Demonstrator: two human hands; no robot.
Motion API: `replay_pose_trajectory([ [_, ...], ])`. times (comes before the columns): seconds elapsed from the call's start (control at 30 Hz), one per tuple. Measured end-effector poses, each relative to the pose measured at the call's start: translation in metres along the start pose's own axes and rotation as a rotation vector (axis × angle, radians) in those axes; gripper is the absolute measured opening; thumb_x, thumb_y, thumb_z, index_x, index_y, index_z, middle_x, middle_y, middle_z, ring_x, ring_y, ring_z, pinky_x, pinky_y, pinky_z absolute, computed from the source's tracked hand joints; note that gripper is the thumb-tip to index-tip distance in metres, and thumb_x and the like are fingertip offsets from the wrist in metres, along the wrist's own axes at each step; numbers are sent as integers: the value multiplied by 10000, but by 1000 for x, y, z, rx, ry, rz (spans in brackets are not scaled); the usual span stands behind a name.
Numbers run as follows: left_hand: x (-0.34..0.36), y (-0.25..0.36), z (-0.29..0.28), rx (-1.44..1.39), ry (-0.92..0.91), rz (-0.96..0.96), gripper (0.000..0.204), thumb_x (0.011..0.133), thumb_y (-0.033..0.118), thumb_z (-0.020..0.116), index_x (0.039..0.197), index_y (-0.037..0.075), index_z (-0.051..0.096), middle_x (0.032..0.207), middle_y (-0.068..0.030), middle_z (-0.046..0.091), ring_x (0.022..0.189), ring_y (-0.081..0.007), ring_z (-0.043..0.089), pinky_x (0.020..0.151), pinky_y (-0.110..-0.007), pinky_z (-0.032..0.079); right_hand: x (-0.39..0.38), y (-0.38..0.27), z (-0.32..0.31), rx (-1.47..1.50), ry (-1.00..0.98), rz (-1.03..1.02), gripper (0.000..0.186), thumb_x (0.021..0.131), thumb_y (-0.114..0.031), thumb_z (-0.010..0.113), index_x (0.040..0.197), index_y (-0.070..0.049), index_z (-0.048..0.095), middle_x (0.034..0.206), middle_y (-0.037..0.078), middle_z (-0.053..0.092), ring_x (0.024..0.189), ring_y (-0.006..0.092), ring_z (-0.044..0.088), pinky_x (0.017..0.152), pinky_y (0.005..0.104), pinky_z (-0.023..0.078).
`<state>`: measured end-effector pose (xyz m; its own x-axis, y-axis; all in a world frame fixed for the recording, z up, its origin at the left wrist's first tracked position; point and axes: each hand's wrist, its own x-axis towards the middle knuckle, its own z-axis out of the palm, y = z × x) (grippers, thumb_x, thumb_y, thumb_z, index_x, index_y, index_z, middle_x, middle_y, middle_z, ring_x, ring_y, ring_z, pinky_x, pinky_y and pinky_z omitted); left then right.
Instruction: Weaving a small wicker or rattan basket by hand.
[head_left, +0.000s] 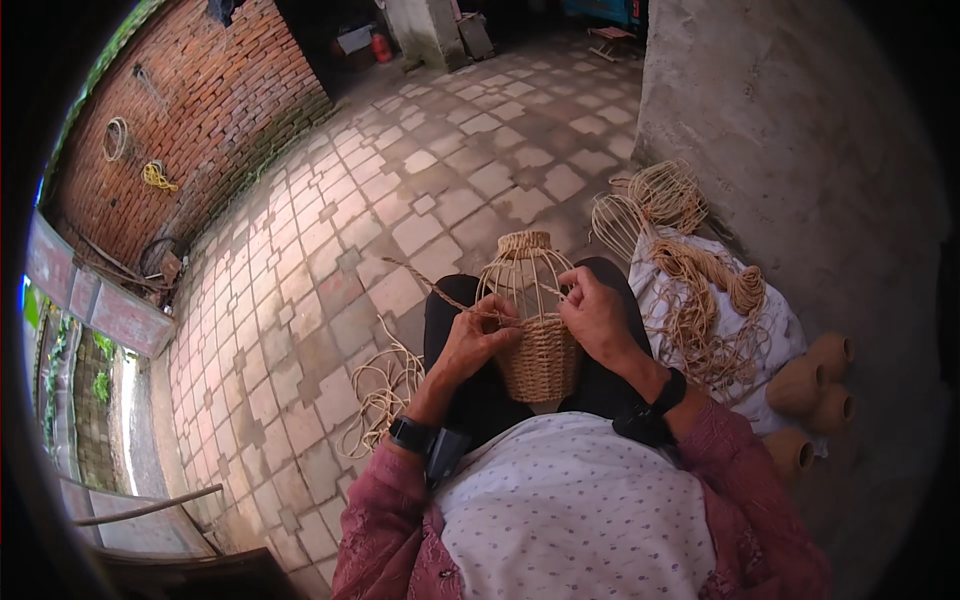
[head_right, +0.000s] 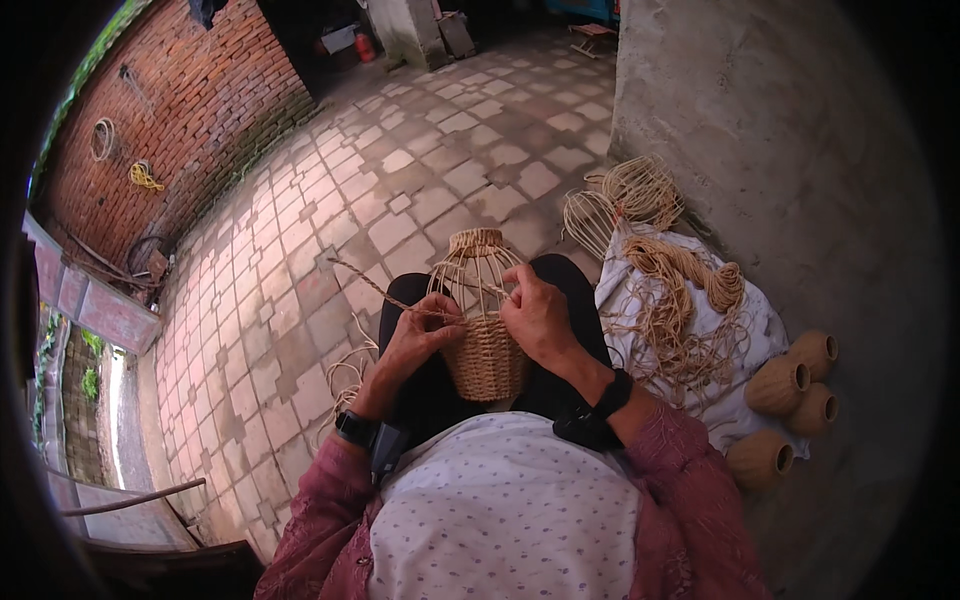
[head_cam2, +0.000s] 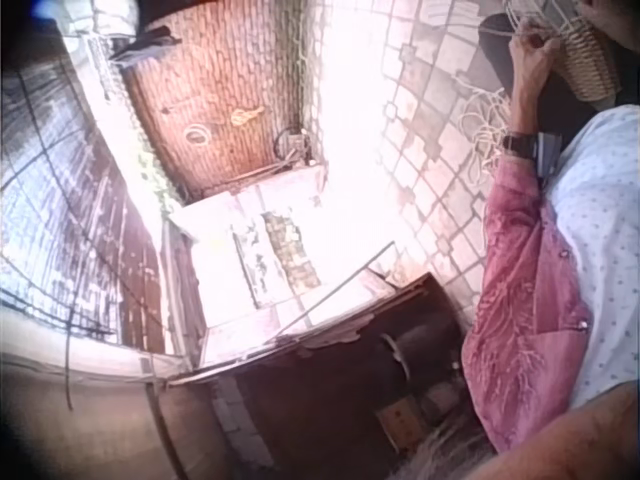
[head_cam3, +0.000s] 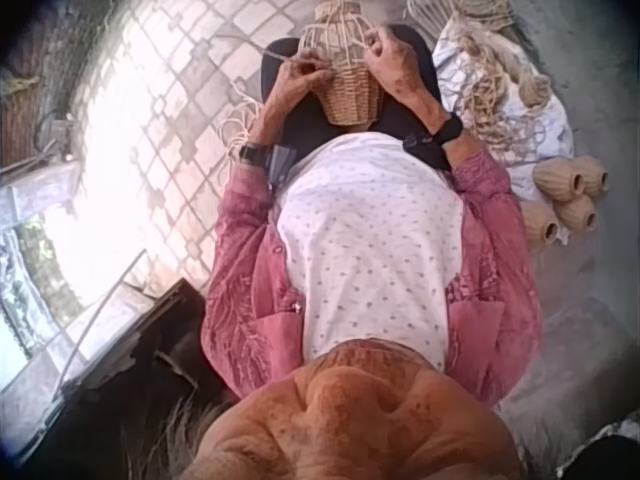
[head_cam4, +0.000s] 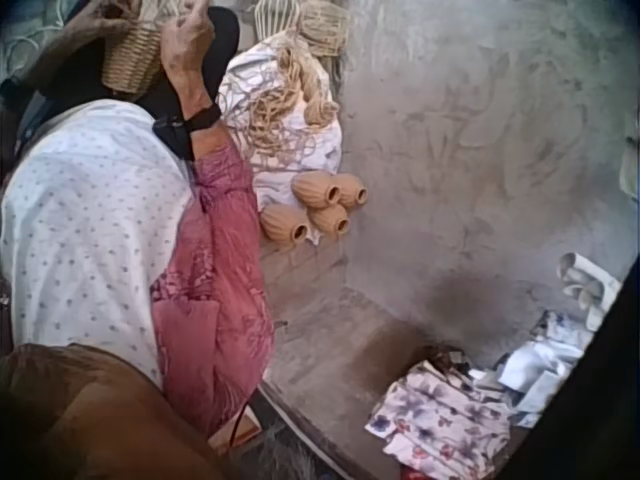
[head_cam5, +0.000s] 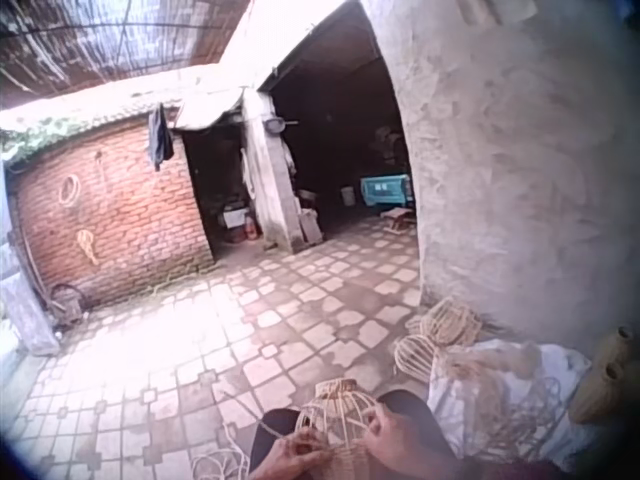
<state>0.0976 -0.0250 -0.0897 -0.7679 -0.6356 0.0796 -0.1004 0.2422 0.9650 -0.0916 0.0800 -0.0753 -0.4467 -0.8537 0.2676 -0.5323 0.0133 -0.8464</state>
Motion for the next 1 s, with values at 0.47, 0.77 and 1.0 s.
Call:
replay_pose_trajectory([
  [0.47, 2, 47, 34, 408, 95, 184, 261, 879, 34, 485, 1123, 56, 575, 793, -105, 634, 722, -171, 645, 625, -300, 504, 5, 52, -28, 544, 0, 274, 88, 872, -102, 627, 862, -24, 587, 695, -11, 590, 587, 46, 536, 532, 196, 452],
  [0.77, 19, 30, 21, 59, 118, -156, 200, 832, 109, 641, 1020, 41, 644, 754, -16, 633, 677, -69, 572, 580, -238, 465, 34, 9, -8, -146, -5, -302, 56, 771, -63, 631, 803, -43, 590, 794, 86, 600, 696, 254, 623, 609, 362, 486],
  [1.0, 16, 35, 24, 418, 174, -192, 149, 833, 140, 669, 942, 40, 655, 765, 6, 621, 698, -64, 565, 625, -215, 448, 31, 15, 11, -12, 21, -57, 216, 745, -72, 633, 935, -50, 534, 768, 131, 622, 699, 324, 631, 628, 405, 500],
])
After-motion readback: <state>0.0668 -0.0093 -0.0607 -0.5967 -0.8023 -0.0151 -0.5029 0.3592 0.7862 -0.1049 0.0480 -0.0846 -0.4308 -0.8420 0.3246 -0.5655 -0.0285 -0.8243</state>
